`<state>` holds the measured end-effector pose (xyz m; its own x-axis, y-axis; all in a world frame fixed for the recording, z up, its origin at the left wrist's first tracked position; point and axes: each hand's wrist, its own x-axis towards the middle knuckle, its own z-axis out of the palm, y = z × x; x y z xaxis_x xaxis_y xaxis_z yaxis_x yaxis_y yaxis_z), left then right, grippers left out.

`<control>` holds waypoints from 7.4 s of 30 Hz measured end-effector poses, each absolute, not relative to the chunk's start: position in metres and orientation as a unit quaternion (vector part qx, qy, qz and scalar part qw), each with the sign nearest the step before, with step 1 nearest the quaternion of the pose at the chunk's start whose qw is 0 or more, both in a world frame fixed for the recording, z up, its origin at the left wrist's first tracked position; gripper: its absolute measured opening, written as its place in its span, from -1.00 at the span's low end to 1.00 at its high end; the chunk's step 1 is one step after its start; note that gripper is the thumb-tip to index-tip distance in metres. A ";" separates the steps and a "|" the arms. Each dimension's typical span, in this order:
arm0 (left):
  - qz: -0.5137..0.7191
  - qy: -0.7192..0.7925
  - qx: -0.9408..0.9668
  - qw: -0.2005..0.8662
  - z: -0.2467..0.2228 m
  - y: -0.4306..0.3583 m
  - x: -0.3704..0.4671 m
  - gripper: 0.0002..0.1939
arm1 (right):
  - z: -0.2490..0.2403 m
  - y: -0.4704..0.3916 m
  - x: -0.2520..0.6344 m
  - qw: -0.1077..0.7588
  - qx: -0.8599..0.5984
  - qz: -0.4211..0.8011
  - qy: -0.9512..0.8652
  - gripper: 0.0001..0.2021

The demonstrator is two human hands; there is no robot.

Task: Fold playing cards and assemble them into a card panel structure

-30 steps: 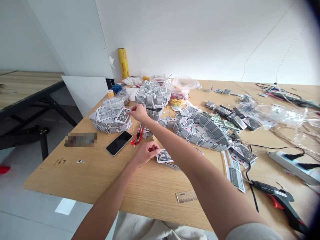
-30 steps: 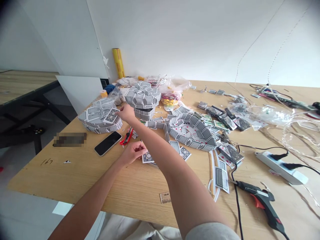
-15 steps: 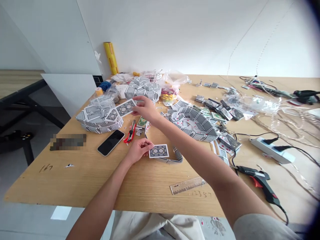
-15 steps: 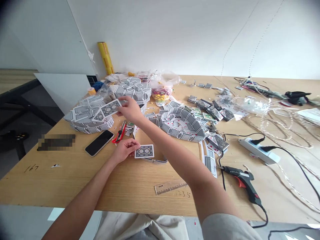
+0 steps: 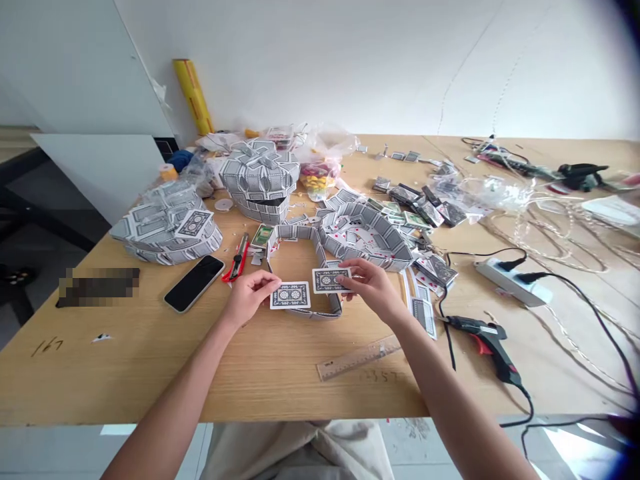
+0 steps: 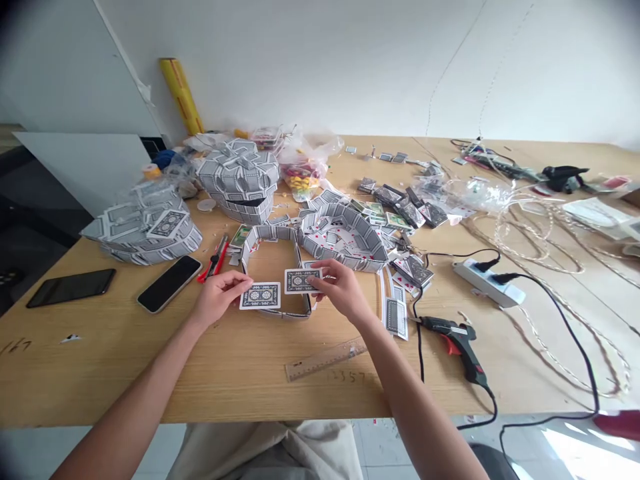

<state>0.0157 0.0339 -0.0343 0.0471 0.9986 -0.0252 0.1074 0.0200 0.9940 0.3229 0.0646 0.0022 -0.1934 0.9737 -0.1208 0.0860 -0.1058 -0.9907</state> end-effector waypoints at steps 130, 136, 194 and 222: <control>0.054 0.589 0.691 0.416 0.017 -0.139 -0.013 -0.78 | -0.011 -0.045 0.302 0.365 -0.447 0.669 -0.468 -0.58; 0.158 0.728 0.517 0.421 0.009 -0.181 -0.092 -0.68 | -0.021 -0.048 0.256 0.279 -0.428 0.600 -0.616 -0.67; 0.154 0.586 0.785 0.127 -0.040 -0.129 -0.029 -0.20 | -0.020 -0.021 0.180 0.102 -0.409 0.413 -0.807 -0.69; 0.134 0.585 0.789 0.129 -0.033 -0.125 -0.030 -0.29 | -0.016 -0.021 0.180 0.090 -0.412 0.410 -0.809 -0.68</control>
